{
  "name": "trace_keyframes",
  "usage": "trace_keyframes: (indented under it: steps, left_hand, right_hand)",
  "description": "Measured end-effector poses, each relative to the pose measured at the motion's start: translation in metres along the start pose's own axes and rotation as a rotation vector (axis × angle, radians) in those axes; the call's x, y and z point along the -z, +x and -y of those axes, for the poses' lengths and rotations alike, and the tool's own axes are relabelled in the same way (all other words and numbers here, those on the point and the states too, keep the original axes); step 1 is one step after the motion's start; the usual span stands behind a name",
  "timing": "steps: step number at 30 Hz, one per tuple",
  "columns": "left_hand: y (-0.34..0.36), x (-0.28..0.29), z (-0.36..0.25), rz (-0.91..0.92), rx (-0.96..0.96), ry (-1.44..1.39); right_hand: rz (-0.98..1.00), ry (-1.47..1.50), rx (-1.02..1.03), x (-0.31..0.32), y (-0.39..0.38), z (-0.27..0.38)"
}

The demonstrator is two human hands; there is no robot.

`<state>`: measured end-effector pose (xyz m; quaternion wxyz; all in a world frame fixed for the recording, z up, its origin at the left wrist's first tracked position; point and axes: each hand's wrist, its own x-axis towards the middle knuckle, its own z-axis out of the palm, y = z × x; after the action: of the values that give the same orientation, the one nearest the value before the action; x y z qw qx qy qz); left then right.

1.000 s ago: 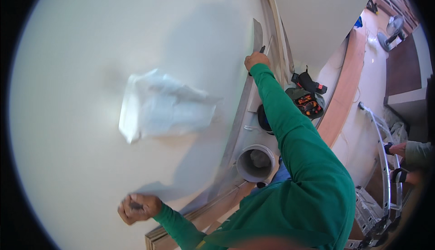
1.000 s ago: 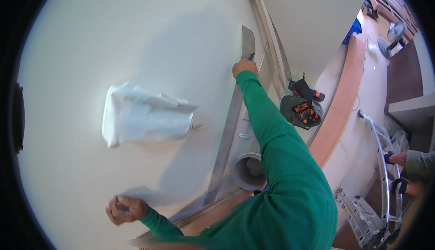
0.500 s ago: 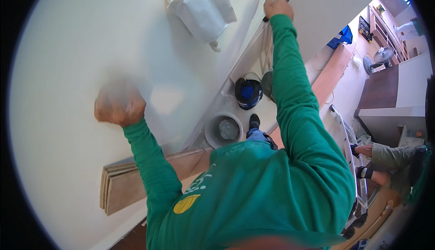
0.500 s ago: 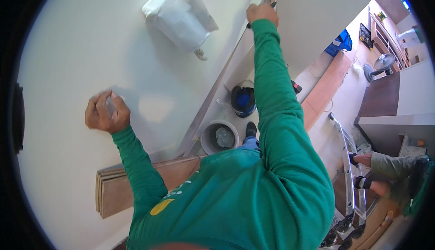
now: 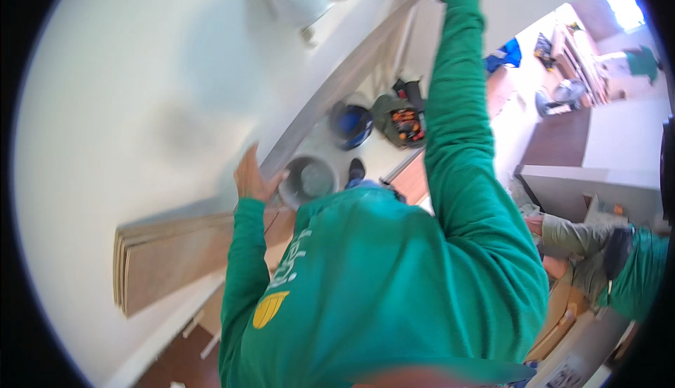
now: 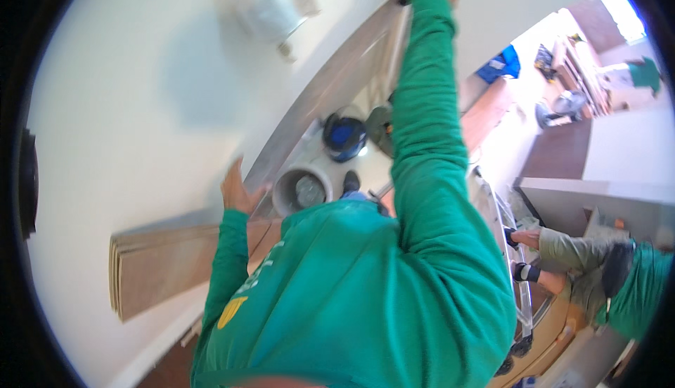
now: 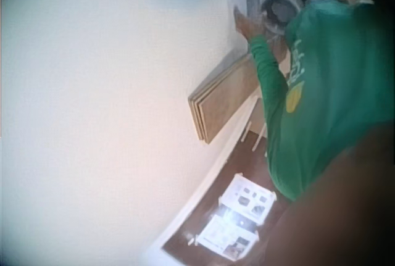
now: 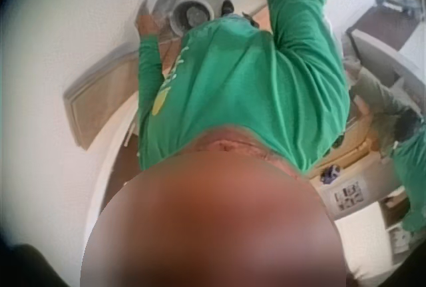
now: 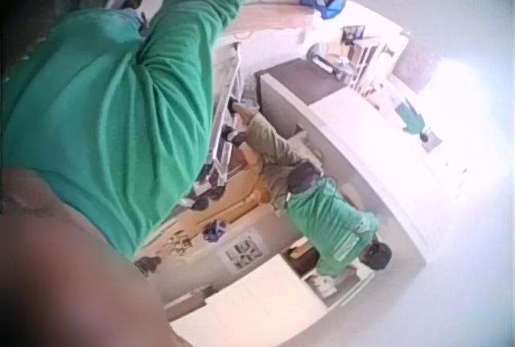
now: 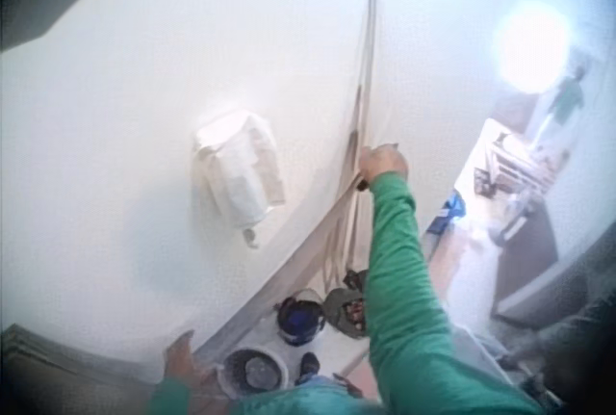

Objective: The person positions a large sheet of laminate flooring on the floor, then uses a straight edge and a utility knife to score and cut the sheet into smaller pieces.

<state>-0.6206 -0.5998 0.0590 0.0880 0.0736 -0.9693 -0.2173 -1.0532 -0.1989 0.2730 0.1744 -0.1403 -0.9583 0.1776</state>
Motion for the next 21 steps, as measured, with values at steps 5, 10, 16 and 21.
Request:
trace_keyframes:
  steps: [5,10,16,21]
  left_hand:
    - [-0.012,-0.082,0.059,0.021,0.156,-0.046]
    - [-0.001,-0.059,0.035,-0.118,0.055,-0.181]
    - [0.035,-0.021,-0.019,-0.14,-0.055,-0.253]
    - [0.047,0.008,-0.054,-0.154,-0.19,-0.292]
  right_hand:
    - [0.025,0.167,-0.089,0.033,-0.027,0.001]
    - [-0.017,0.169,-0.119,0.063,-0.01,0.008]
    - [-0.069,0.148,-0.032,0.142,0.017,-0.015]
    - [-0.3,0.113,-0.044,0.215,0.012,-0.023]
